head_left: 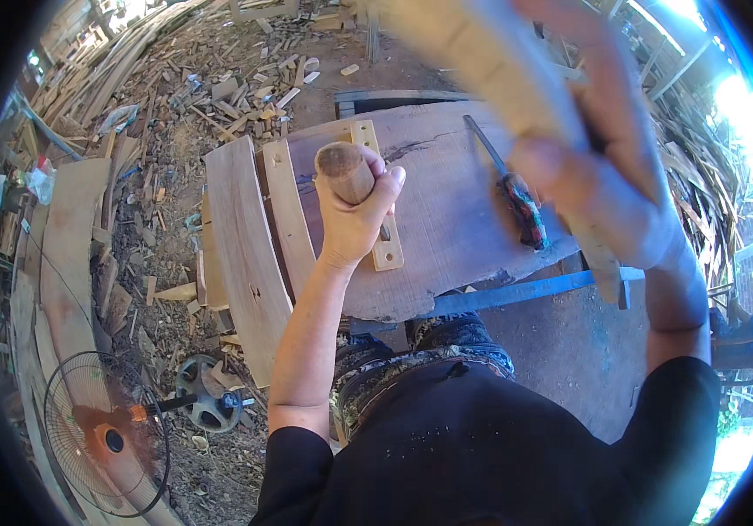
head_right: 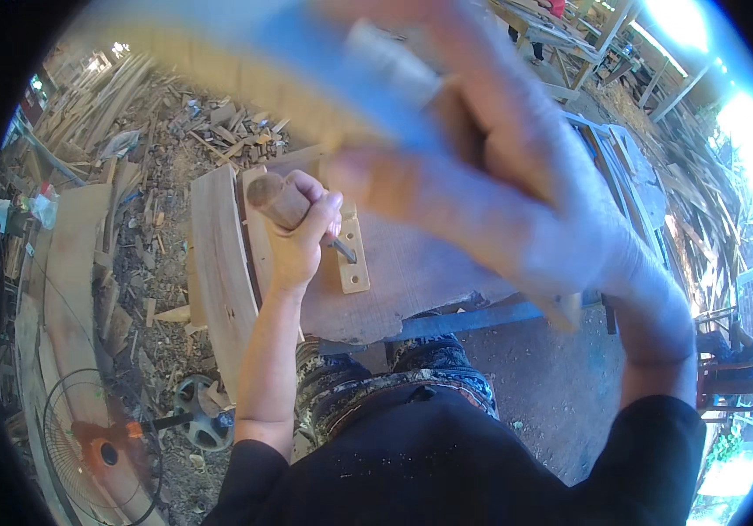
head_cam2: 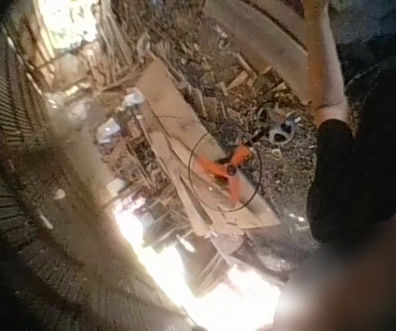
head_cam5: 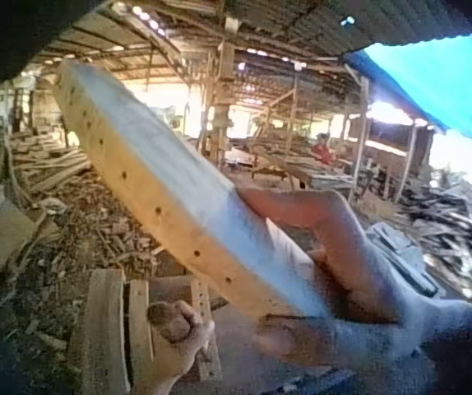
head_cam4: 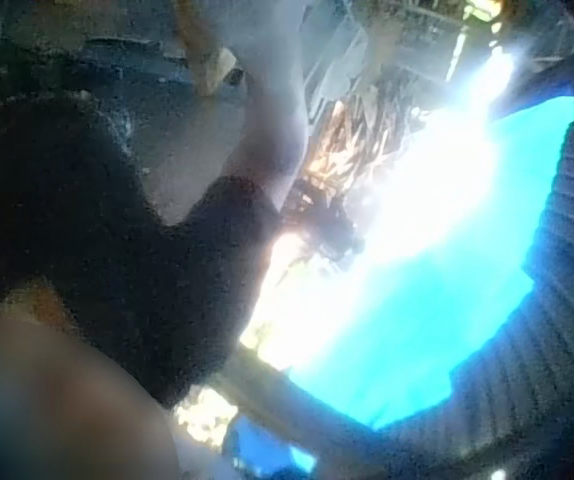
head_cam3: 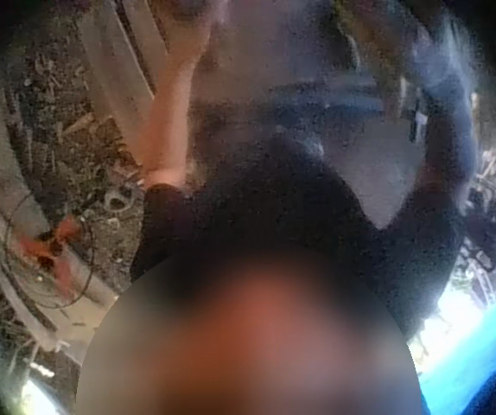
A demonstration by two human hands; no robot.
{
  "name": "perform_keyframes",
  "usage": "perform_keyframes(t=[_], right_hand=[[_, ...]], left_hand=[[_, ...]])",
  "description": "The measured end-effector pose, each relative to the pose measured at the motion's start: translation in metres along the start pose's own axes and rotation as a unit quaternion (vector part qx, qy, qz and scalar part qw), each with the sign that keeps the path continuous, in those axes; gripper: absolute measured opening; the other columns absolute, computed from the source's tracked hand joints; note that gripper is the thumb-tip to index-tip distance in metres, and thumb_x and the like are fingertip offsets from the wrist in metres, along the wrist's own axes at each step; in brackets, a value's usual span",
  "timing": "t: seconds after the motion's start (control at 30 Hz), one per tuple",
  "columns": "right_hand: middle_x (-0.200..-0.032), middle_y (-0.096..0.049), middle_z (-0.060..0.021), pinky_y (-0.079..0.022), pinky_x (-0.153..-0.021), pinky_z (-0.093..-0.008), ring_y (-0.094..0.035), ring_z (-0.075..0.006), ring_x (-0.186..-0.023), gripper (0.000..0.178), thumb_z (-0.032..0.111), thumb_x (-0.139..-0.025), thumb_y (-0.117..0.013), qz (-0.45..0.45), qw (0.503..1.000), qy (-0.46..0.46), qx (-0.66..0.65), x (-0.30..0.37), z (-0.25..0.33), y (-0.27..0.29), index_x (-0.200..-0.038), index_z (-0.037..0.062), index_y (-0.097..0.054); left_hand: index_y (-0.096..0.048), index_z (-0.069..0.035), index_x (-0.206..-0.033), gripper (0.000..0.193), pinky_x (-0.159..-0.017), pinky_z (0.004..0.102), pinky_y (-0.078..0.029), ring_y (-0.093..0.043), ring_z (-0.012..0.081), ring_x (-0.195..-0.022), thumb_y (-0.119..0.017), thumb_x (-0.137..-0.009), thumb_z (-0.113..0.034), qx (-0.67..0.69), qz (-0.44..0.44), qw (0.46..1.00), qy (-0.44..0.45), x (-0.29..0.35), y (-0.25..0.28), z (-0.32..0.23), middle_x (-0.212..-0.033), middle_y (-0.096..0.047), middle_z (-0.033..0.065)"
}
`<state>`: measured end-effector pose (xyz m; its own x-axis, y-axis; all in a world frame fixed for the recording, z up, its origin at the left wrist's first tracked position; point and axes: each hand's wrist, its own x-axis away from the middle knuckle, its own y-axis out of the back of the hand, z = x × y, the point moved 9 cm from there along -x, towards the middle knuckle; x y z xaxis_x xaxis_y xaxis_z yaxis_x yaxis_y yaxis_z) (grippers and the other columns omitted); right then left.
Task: Cutting and chiseling a mortise in a piece of wood using a hand saw and chisel.
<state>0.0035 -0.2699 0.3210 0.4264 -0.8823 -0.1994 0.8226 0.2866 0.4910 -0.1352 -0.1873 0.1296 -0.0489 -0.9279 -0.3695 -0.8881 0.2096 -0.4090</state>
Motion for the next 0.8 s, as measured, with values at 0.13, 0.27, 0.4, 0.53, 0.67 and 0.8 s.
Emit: perform_keyframes(t=[0.13, 0.27, 0.4, 0.53, 0.67, 0.8], right_hand=[[-0.085, -0.061, -0.0034, -0.040, -0.051, -0.0250, -0.055, -0.0108, -0.060, 0.069, 0.017, -0.084, -0.065, 0.018, 0.933, 0.241, 0.266, 0.006, -0.059, -0.017, -0.145, 0.0083, -0.034], [-0.109, -0.058, -0.0096, -0.045, -0.057, -0.0224, -0.059, -0.0109, -0.065, 0.071, 0.021, -0.085, -0.069, 0.019, 0.994, 0.027, 0.106, 0.004, -0.027, 0.002, -0.144, 0.0053, -0.033], [-0.096, -0.059, -0.0051, -0.042, -0.055, -0.0250, -0.055, -0.0092, -0.062, 0.066, 0.013, -0.086, -0.066, 0.041, 0.992, 0.093, 0.070, 0.011, -0.064, -0.016, -0.143, 0.0051, -0.035], [-0.090, -0.062, -0.0015, -0.041, -0.056, -0.0269, -0.054, -0.0101, -0.061, 0.065, 0.008, -0.086, -0.065, 0.071, 0.991, 0.023, 0.113, 0.008, -0.056, -0.004, -0.144, 0.0064, -0.035], [-0.087, -0.062, -0.0034, -0.041, -0.057, -0.0277, -0.053, -0.0090, -0.059, 0.064, 0.012, -0.085, -0.069, 0.003, 0.992, 0.091, 0.090, 0.015, -0.071, -0.004, -0.141, 0.0078, -0.037], [-0.074, -0.060, -0.0041, -0.040, -0.058, -0.0299, -0.052, -0.0100, -0.059, 0.064, 0.018, -0.087, -0.068, 0.084, 0.987, -0.065, 0.124, 0.015, -0.092, -0.001, -0.141, 0.0103, -0.036]], left_hand=[[-0.055, -0.008, -0.079, 0.014, -0.046, 0.0217, -0.044, -0.054, 0.0060, -0.052, -0.068, -0.081, -0.001, 0.002, -0.013, 1.000, -0.006, -0.006, -0.024, -0.004, -0.066, -0.058, -0.0014], [-0.059, -0.006, -0.083, 0.009, -0.046, 0.0215, -0.044, -0.055, 0.0061, -0.053, -0.068, -0.083, -0.003, 0.003, 0.003, 1.000, -0.003, -0.007, -0.007, 0.000, -0.068, -0.060, 0.0001], [-0.055, -0.008, -0.081, 0.014, -0.045, 0.0218, -0.043, -0.054, 0.0060, -0.051, -0.067, -0.084, -0.002, -0.034, 0.018, 0.999, -0.020, -0.007, -0.021, -0.005, -0.064, -0.057, -0.0006], [-0.060, -0.006, -0.085, 0.009, -0.047, 0.0217, -0.044, -0.056, 0.0064, -0.054, -0.068, -0.083, -0.004, 0.009, -0.004, 1.000, 0.013, -0.009, -0.010, 0.005, -0.066, -0.060, -0.0001], [-0.060, -0.006, -0.085, 0.008, -0.047, 0.0220, -0.044, -0.056, 0.0062, -0.054, -0.068, -0.083, -0.005, -0.060, -0.004, 0.998, 0.016, -0.010, -0.023, -0.003, -0.067, -0.061, -0.0004], [-0.055, -0.008, -0.078, 0.012, -0.046, 0.0214, -0.044, -0.056, 0.0048, -0.053, -0.065, -0.084, -0.006, -0.096, 0.001, 0.995, 0.023, -0.015, -0.030, 0.001, -0.065, -0.058, -0.0020]])
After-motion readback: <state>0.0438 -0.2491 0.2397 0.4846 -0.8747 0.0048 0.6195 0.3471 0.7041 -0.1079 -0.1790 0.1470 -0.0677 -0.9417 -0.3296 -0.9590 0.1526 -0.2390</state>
